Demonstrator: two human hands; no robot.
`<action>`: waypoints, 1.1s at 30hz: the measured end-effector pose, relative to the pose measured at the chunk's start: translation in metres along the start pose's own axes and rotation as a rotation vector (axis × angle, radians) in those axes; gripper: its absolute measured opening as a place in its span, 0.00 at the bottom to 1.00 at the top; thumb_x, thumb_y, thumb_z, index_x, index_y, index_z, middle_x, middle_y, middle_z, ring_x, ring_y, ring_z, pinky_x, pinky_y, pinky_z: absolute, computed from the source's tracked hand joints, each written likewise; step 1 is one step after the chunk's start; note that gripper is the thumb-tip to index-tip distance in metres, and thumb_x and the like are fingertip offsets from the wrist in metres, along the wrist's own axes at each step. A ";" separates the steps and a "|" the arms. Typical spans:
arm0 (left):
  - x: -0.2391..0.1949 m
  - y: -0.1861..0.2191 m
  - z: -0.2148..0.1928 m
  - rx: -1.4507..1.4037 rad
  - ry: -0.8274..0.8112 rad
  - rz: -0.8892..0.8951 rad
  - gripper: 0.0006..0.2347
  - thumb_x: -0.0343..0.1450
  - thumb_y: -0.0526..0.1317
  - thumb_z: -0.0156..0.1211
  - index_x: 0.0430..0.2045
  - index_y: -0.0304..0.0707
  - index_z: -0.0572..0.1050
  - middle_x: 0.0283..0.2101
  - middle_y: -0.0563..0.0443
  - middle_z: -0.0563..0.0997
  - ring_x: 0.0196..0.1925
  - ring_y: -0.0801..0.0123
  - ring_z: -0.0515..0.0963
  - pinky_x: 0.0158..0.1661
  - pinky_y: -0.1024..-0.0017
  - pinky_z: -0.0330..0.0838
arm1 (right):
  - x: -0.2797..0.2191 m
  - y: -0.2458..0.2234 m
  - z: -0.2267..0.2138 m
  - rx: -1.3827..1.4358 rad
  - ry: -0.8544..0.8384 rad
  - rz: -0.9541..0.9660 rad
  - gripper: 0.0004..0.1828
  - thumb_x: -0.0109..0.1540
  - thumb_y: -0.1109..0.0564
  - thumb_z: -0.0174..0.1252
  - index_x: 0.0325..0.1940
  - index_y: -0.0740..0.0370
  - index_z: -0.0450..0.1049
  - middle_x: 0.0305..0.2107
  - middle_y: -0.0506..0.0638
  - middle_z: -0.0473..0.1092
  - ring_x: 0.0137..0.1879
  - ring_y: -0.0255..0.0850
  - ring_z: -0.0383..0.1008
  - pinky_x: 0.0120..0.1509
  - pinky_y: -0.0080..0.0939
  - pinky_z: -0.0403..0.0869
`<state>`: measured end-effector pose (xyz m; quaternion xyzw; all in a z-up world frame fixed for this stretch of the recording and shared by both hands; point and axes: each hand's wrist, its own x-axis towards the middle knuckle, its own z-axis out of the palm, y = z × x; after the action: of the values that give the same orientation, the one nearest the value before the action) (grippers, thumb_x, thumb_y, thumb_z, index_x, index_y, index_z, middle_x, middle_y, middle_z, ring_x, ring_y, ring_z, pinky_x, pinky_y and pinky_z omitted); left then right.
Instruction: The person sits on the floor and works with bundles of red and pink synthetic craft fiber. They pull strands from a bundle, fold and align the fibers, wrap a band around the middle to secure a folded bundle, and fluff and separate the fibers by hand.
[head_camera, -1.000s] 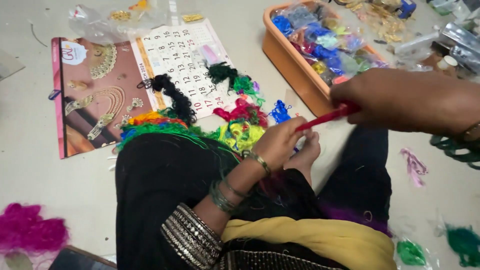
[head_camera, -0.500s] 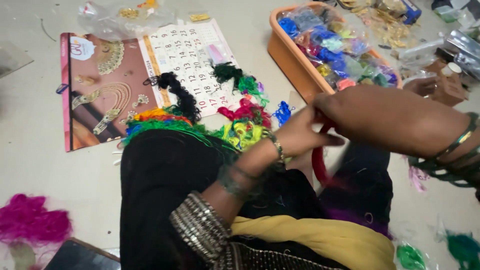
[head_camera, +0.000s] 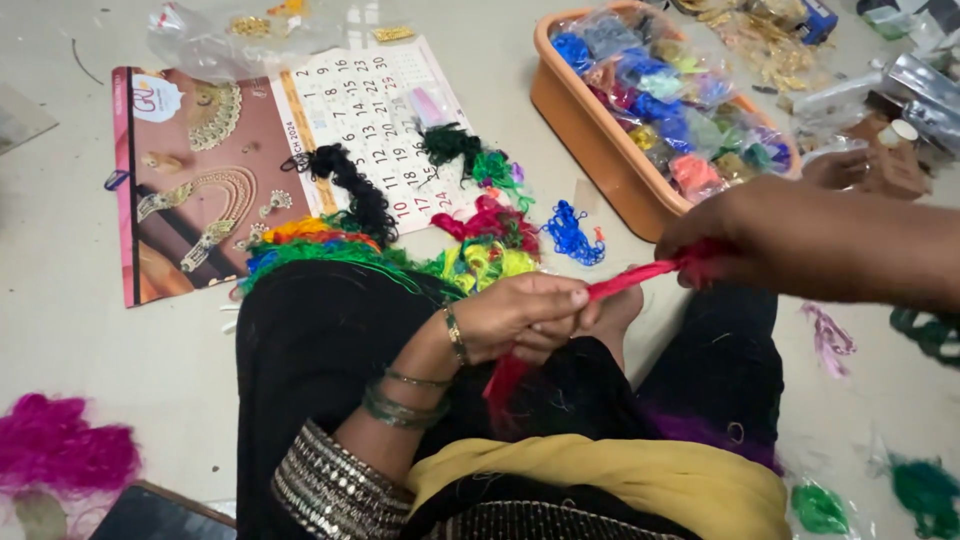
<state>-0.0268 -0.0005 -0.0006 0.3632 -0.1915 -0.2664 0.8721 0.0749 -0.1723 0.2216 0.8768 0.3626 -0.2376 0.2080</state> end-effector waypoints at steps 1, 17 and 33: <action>-0.002 -0.001 0.001 -0.004 0.005 0.000 0.12 0.82 0.47 0.47 0.37 0.37 0.72 0.20 0.67 0.57 0.18 0.85 0.54 0.21 0.82 0.51 | -0.001 -0.003 0.001 0.000 -0.004 -0.005 0.20 0.61 0.48 0.64 0.58 0.49 0.77 0.39 0.46 0.80 0.45 0.40 0.80 0.52 0.46 0.76; 0.015 -0.068 -0.096 1.220 0.623 0.160 0.21 0.64 0.41 0.72 0.51 0.38 0.76 0.43 0.44 0.80 0.44 0.60 0.79 0.45 0.65 0.73 | 0.001 0.011 0.001 -0.218 0.298 -0.003 0.22 0.57 0.56 0.65 0.56 0.49 0.78 0.47 0.47 0.77 0.49 0.46 0.80 0.52 0.48 0.77; 0.053 -0.048 0.006 1.223 0.882 0.446 0.07 0.74 0.40 0.55 0.40 0.40 0.76 0.39 0.46 0.81 0.45 0.53 0.80 0.43 0.57 0.71 | -0.013 -0.022 -0.009 -0.382 0.236 -0.033 0.19 0.55 0.52 0.65 0.51 0.48 0.79 0.40 0.45 0.78 0.50 0.42 0.78 0.52 0.44 0.77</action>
<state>-0.0034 -0.0641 -0.0244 0.8039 -0.0087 0.2362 0.5457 0.0531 -0.1600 0.2318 0.8372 0.4371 -0.0634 0.3226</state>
